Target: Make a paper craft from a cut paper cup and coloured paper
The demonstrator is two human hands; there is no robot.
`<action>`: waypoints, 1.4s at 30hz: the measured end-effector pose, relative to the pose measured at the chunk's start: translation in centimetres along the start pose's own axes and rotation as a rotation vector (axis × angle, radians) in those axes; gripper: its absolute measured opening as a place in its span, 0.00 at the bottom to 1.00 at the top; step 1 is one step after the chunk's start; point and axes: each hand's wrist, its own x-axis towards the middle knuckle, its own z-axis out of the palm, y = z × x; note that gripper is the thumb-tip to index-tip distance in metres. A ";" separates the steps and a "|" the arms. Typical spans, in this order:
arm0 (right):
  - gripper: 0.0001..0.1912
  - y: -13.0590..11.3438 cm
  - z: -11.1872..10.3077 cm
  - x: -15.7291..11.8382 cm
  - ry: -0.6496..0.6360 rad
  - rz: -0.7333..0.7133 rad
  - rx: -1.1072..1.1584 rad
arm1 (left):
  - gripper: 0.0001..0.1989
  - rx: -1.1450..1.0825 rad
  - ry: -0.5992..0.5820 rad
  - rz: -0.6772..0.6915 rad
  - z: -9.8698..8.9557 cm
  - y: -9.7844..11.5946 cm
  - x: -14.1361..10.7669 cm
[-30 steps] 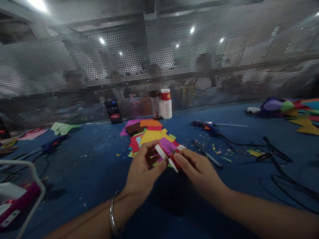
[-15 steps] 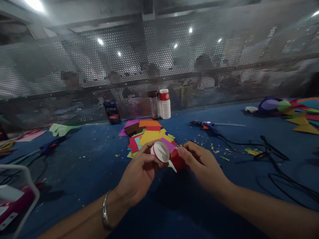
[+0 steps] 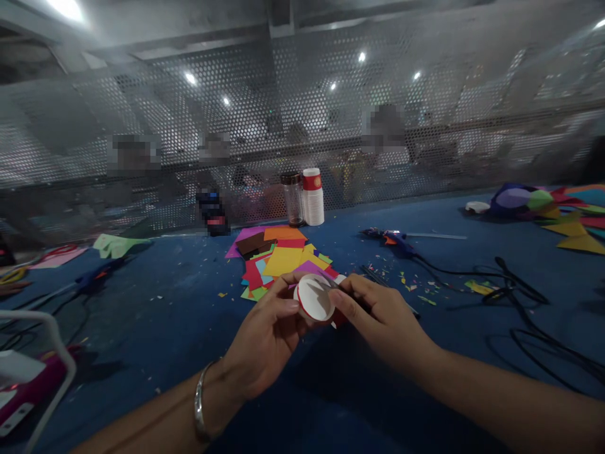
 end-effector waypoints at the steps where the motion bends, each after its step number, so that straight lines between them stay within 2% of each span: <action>1: 0.19 0.0 0.0 0.0 -0.003 0.001 -0.005 | 0.15 0.009 -0.003 0.001 0.0 0.0 0.0; 18: 0.21 -0.1 -0.1 -0.1 -0.037 0.003 -0.004 | 0.11 0.010 0.007 -0.007 0.2 0.1 0.0; 29: 0.22 0.3 0.1 0.0 -0.060 -0.010 0.049 | 0.12 0.016 -0.014 -0.049 0.0 0.5 0.0; 34: 0.22 0.6 -0.1 0.4 0.006 -0.004 0.026 | 0.14 0.008 -0.073 -0.084 0.0 0.6 0.1; 38: 0.22 0.7 -0.7 0.7 0.088 0.026 0.019 | 0.13 -0.010 0.019 -0.059 0.2 0.3 0.2; 42: 0.21 0.9 -1.4 1.3 0.096 0.056 0.055 | 0.20 0.108 0.092 0.007 0.3 -0.4 0.0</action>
